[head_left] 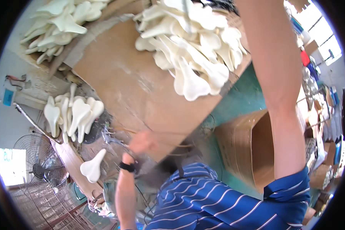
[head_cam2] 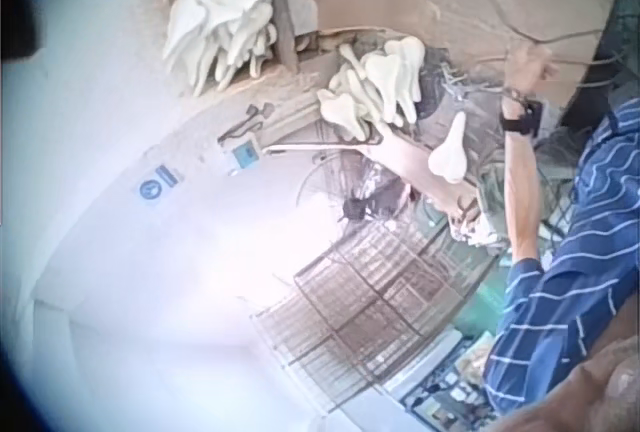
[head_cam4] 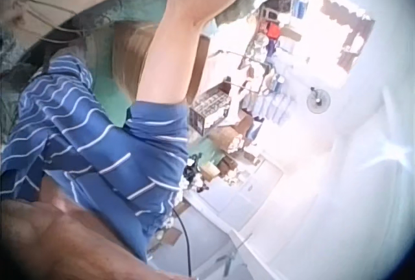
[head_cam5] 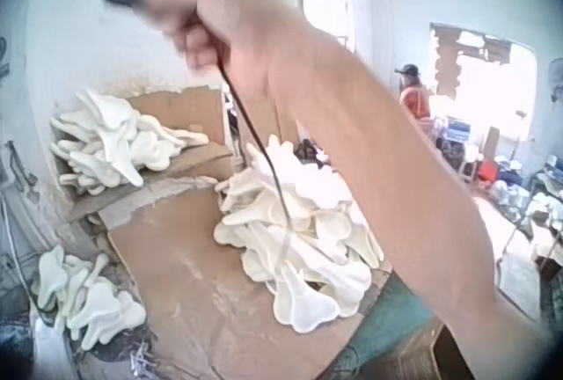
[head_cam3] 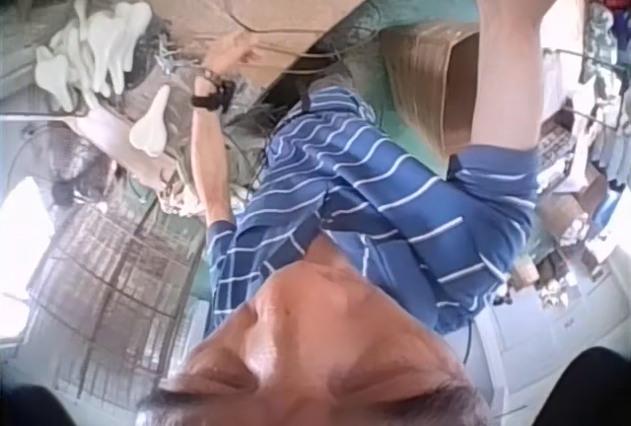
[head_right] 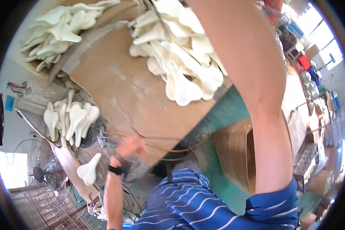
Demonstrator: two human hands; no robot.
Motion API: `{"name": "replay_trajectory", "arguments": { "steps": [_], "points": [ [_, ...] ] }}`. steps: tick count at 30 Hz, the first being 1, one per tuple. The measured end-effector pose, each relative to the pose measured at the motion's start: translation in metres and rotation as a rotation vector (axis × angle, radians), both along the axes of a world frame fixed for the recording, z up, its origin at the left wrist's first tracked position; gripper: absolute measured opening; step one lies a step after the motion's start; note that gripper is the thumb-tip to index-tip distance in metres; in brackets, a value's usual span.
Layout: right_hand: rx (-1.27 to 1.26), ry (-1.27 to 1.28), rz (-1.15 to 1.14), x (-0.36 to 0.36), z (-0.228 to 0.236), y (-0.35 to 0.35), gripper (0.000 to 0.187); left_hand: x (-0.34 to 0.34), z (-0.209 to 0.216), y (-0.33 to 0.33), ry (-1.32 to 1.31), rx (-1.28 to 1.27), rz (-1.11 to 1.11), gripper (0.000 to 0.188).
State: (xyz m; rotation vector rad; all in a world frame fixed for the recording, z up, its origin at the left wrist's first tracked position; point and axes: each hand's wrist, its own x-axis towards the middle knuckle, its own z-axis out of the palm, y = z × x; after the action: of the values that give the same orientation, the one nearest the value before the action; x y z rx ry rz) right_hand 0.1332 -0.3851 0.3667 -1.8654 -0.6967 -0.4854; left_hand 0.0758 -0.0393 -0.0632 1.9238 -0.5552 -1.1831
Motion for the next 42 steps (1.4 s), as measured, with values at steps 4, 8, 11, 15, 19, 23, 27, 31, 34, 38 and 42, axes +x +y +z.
{"name": "replay_trajectory", "arguments": {
  "steps": [4, 8, 11, 15, 19, 23, 27, 31, 34, 38, 42],
  "points": [
    [-0.153, 0.212, -0.107, -0.021, -0.082, 0.065, 0.043, -0.03, 0.043, 0.033, -0.406, 0.246, 0.333, 0.041],
    [-0.37, 0.603, 0.106, -0.065, -0.173, 0.108, 0.05, -0.034, 0.132, 0.055, -0.619, -0.467, 1.001, 0.051],
    [-0.035, 0.557, 0.053, -0.098, -0.243, 0.132, 0.041, -0.038, 0.189, 0.038, -0.788, -0.541, 0.882, 0.059],
    [0.076, 0.658, 0.035, -0.128, -0.261, 0.17, 0.045, -0.058, 0.195, 0.037, -0.839, -0.419, 0.691, 0.065],
    [0.061, 0.715, 0.021, -0.142, -0.253, 0.196, 0.043, -0.068, 0.171, 0.039, -0.833, -0.477, 0.774, 0.059],
    [0.097, 0.706, 0.051, -0.148, -0.269, 0.204, 0.043, -0.073, 0.143, 0.041, -0.543, -0.691, 0.898, 0.045],
    [0.025, 0.528, -0.014, -0.16, -0.271, 0.211, 0.036, -0.085, 0.138, 0.046, -0.415, -0.683, 1.003, 0.028],
    [0.005, 0.497, -0.169, -0.175, -0.273, 0.224, 0.031, -0.09, 0.132, 0.053, -0.356, -0.633, 0.99, 0.021],
    [0.077, 0.493, -0.211, -0.18, -0.287, 0.235, 0.027, -0.097, 0.121, 0.053, -0.341, -0.626, 0.957, 0.024],
    [0.14, 0.522, -0.132, -0.181, -0.286, 0.236, 0.018, -0.107, 0.121, 0.052, -0.268, -0.682, 0.984, 0.028],
    [0.1, 0.472, -0.069, -0.18, -0.296, 0.232, 0.016, -0.113, 0.126, 0.051, -0.294, -0.635, 0.997, 0.025]
  ]
}}
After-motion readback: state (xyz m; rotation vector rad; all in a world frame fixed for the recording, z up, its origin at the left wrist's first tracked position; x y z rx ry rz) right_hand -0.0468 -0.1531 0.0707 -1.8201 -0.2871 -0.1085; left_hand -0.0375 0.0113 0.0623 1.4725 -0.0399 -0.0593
